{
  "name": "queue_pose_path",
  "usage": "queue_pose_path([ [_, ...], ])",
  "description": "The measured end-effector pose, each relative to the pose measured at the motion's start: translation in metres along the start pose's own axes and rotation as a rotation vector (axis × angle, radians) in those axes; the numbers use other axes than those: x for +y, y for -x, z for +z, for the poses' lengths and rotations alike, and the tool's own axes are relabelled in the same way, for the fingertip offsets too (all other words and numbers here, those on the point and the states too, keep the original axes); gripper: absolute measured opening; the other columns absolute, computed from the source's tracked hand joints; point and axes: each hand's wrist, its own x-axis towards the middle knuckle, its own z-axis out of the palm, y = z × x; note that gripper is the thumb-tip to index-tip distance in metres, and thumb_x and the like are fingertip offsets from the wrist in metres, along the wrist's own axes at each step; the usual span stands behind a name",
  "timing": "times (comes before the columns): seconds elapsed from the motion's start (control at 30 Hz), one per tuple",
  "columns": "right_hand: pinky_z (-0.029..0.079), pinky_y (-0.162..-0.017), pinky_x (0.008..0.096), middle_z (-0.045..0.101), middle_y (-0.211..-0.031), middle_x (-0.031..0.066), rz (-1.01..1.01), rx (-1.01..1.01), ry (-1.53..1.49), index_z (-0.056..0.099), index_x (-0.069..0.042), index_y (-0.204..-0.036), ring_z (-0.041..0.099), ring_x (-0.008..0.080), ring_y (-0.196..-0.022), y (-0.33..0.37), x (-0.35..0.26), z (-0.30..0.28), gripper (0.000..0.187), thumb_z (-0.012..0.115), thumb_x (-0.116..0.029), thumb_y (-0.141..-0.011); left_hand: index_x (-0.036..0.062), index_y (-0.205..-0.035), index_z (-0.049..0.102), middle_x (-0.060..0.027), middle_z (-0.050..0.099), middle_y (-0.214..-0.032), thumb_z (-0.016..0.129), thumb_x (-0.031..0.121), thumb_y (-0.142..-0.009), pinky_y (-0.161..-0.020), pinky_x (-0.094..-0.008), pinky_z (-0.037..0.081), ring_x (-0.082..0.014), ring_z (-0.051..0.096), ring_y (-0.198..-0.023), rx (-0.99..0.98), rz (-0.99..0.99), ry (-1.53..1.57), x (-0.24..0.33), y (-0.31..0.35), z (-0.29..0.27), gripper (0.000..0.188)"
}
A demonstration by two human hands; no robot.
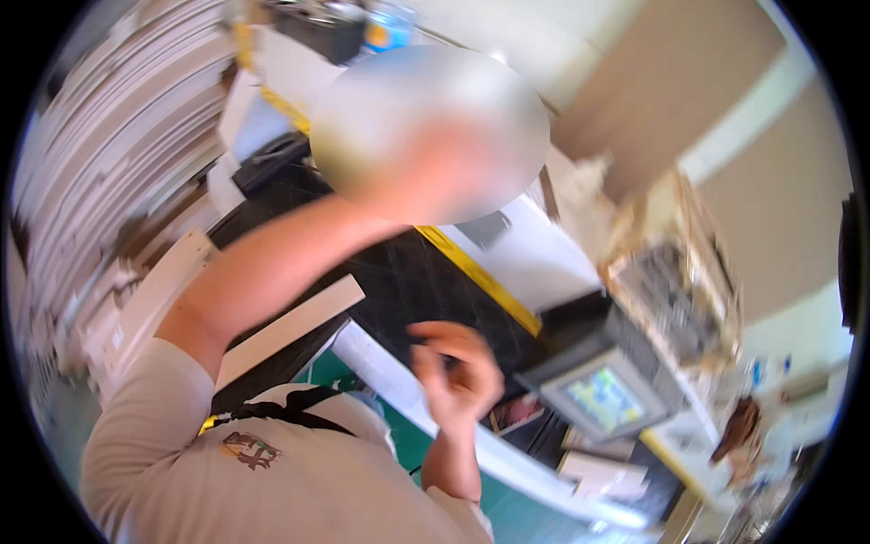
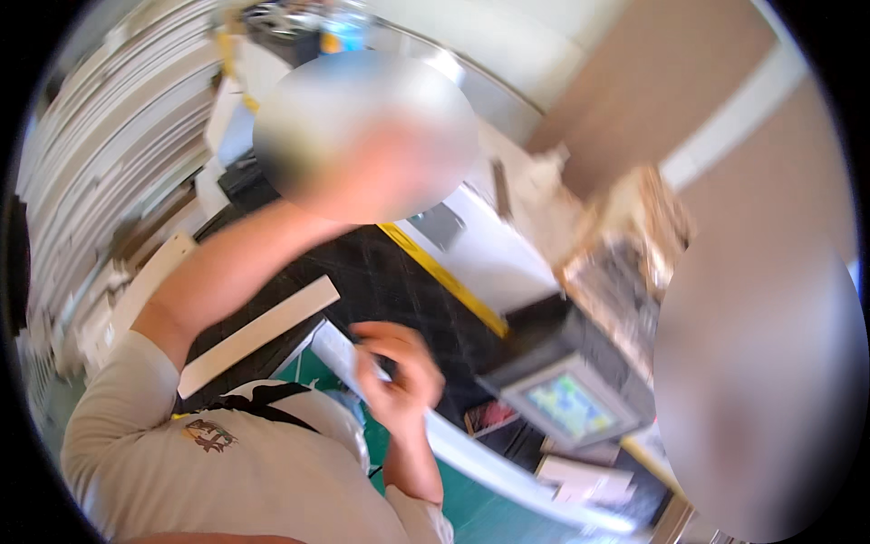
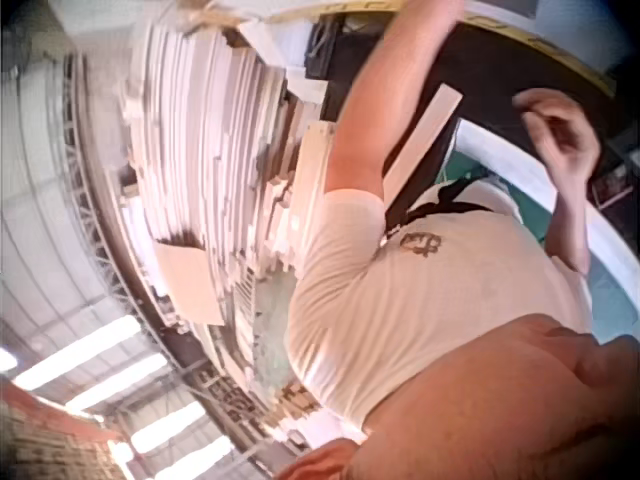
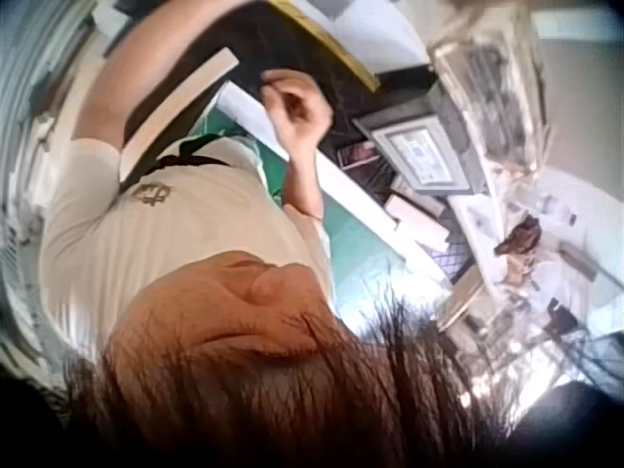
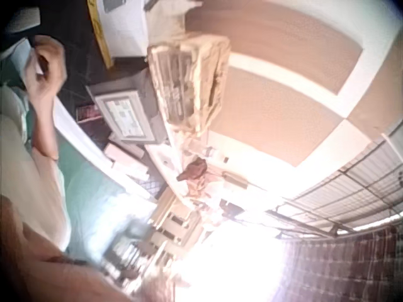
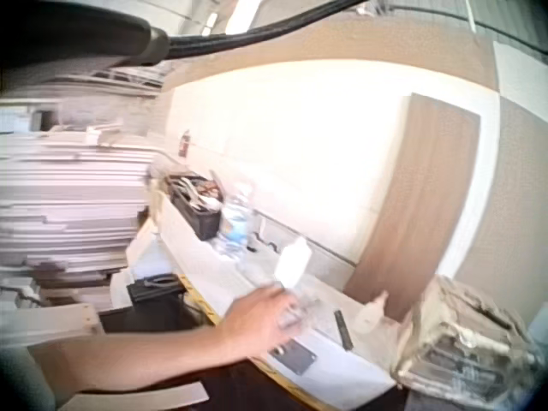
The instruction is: The person applies white adhesive strips to the edges of wooden boards by hand and then uses an air gun to clean the surfaces.
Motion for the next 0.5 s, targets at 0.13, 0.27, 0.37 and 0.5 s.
queue_pose_path([
  [0.13,0.057,-0.073,0.0332,0.073,-0.09,0.0138,0.448,-0.259,-0.216,0.069,0.0,-0.1,0.073,0.0221,-0.079,0.076,0.038,0.026,0.011,0.075,-0.002,-0.091,0.0067,-0.115,0.072,-0.0112,0.075,-0.105,0.074,0.032,-0.094,-0.084,-0.0393,0.054,-0.0256,0.071,-0.094,-0.475,-0.478,-0.477,-0.008,-0.073,0.011,0.033],
  [0.27,0.058,-0.07,0.0361,0.073,-0.088,0.0145,0.517,-0.318,-0.149,0.068,-0.001,-0.102,0.074,0.0261,-0.075,0.139,0.064,0.02,0.011,0.073,-0.005,-0.094,0.0034,-0.096,0.076,-0.0165,0.074,-0.091,0.08,0.026,-0.088,-0.075,-0.0404,0.056,-0.0301,0.071,-0.082,-0.085,-0.172,-0.538,0.01,-0.054,-0.003,0.024],
  [0.37,0.057,-0.068,0.0359,0.073,-0.083,0.0154,0.591,-0.259,-0.062,0.069,-0.002,-0.105,0.072,0.0272,-0.071,0.153,0.073,0.002,0.013,0.072,-0.012,-0.097,0.01,-0.111,0.07,-0.0018,0.072,-0.093,0.076,0.032,-0.094,-0.071,-0.0285,0.049,-0.0127,0.063,-0.075,-0.066,-0.241,-0.232,0.015,-0.012,-0.015,0.028],
  [0.5,0.055,-0.077,0.0318,0.074,-0.096,0.0132,0.79,-0.271,-0.122,0.07,0.002,-0.118,0.07,0.0138,-0.086,0.152,0.073,-0.013,0.022,0.066,-0.016,-0.105,0.0096,-0.099,0.062,0.0046,0.055,-0.089,0.076,0.006,-0.087,-0.07,-0.0205,0.042,-0.0047,0.052,-0.078,-0.465,-0.7,0.356,0.06,0.083,-0.036,0.02],
])
